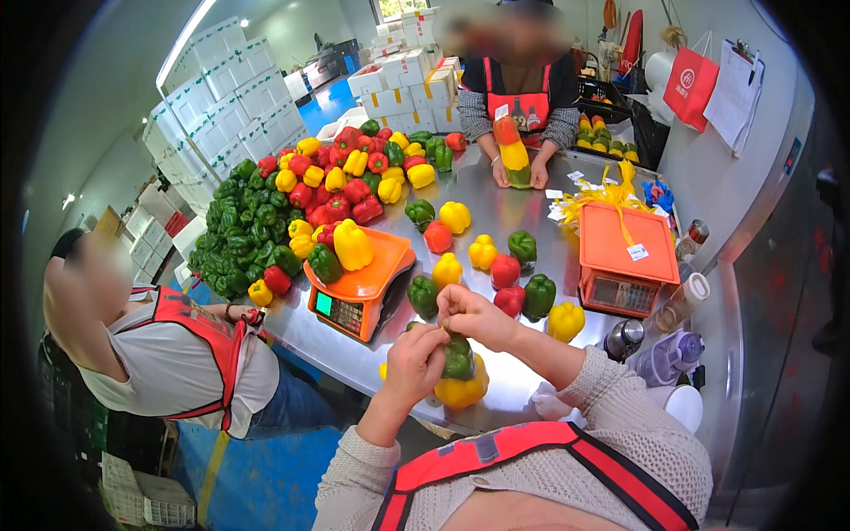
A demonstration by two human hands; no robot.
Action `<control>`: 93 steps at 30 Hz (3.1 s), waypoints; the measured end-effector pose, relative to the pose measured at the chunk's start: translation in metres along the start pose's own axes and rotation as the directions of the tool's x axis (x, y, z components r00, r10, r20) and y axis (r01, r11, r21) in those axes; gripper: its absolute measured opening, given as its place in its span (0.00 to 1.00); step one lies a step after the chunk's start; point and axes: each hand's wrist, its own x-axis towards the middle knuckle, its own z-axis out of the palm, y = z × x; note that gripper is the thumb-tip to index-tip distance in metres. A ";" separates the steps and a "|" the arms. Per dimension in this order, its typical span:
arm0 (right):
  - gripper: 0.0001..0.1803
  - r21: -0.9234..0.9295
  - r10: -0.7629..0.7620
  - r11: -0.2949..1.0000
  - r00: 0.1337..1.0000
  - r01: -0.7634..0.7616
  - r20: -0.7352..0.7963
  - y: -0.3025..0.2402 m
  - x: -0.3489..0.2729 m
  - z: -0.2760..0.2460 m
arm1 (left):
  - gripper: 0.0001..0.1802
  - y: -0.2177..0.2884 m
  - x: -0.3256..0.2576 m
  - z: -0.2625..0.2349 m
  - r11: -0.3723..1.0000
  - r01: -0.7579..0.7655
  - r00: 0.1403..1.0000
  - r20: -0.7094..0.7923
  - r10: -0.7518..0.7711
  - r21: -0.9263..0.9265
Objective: The person assembles colorful bell pepper skewers by hand, stacking green, yellow, and red peppers vertically and securing them with rubber bands. The person also applies labels to the finished skewers and places them on the table.
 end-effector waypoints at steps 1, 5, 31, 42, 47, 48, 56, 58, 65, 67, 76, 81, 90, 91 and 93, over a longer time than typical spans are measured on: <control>0.11 0.069 0.063 0.996 0.998 -0.061 -0.024 -0.002 -0.001 0.003 | 0.09 0.001 -0.001 -0.002 1.000 -0.012 1.000 0.008 0.012 0.012; 0.11 0.157 0.067 0.986 0.994 -0.053 -0.086 0.000 -0.001 0.005 | 0.06 0.015 0.003 -0.006 0.998 -0.024 1.000 -0.018 0.025 0.054; 0.09 -0.699 -0.513 0.593 0.857 0.401 0.056 -0.004 -0.019 0.019 | 0.03 -0.001 -0.021 0.029 0.957 0.235 0.936 -0.225 -0.270 -0.169; 0.07 -0.690 -0.406 0.641 0.911 0.337 0.067 -0.014 0.005 0.033 | 0.12 -0.007 -0.022 0.027 0.774 0.442 0.830 -0.121 -0.544 -0.453; 0.10 -0.967 -0.568 -0.175 0.783 0.187 0.254 -0.133 0.060 -0.074 | 0.13 -0.017 -0.038 0.018 0.632 0.500 0.780 -0.010 -0.626 -0.592; 0.11 -0.976 -0.645 -0.207 0.740 0.073 0.192 -0.187 0.046 -0.090 | 0.12 -0.013 -0.028 0.026 0.585 0.458 0.793 0.010 -0.609 -0.669; 0.29 -0.997 -0.557 0.006 0.828 -0.074 -0.065 -0.150 0.022 -0.131 | 0.12 -0.031 -0.019 0.035 0.538 0.431 0.739 -0.059 -0.671 -0.724; 0.34 -0.972 -0.327 0.223 0.934 -0.069 -0.142 -0.074 0.006 -0.118 | 0.12 -0.036 -0.011 0.038 0.521 0.430 0.733 -0.053 -0.679 -0.737; 0.51 -0.492 0.262 0.839 0.965 -0.232 -0.008 0.092 -0.029 -0.059 | 0.12 -0.050 0.025 0.062 0.323 0.479 0.604 0.040 -0.796 -0.816; 0.56 -0.363 0.177 0.918 0.984 -0.160 0.015 0.071 -0.024 -0.055 | 0.12 -0.051 0.043 0.069 0.373 0.505 0.597 0.003 -0.802 -0.778; 0.27 0.478 0.217 0.876 0.936 -0.062 -0.276 -0.035 0.046 -0.205 | 0.20 -0.041 0.095 0.090 0.727 0.388 0.857 -0.069 -0.511 -0.566; 0.28 0.510 0.183 0.845 0.811 0.159 -0.556 -0.023 0.102 -0.327 | 0.09 -0.055 0.029 0.113 0.579 0.544 0.810 0.202 -0.550 -0.606; 0.20 -0.100 0.040 0.907 0.319 -0.410 -0.947 0.001 0.111 -0.405 | 0.11 -0.060 -0.028 0.112 0.486 0.703 0.693 0.345 -0.633 -0.520; 0.24 -0.510 -0.277 0.616 0.442 -0.600 -0.853 -0.011 0.104 -0.401 | 0.11 -0.059 -0.033 0.108 0.466 0.723 0.671 0.360 -0.648 -0.511; 0.25 -0.780 -0.533 0.277 0.586 -0.561 -0.610 -0.044 0.070 -0.388 | 0.11 -0.060 -0.047 0.100 0.427 0.752 0.631 0.362 -0.687 -0.501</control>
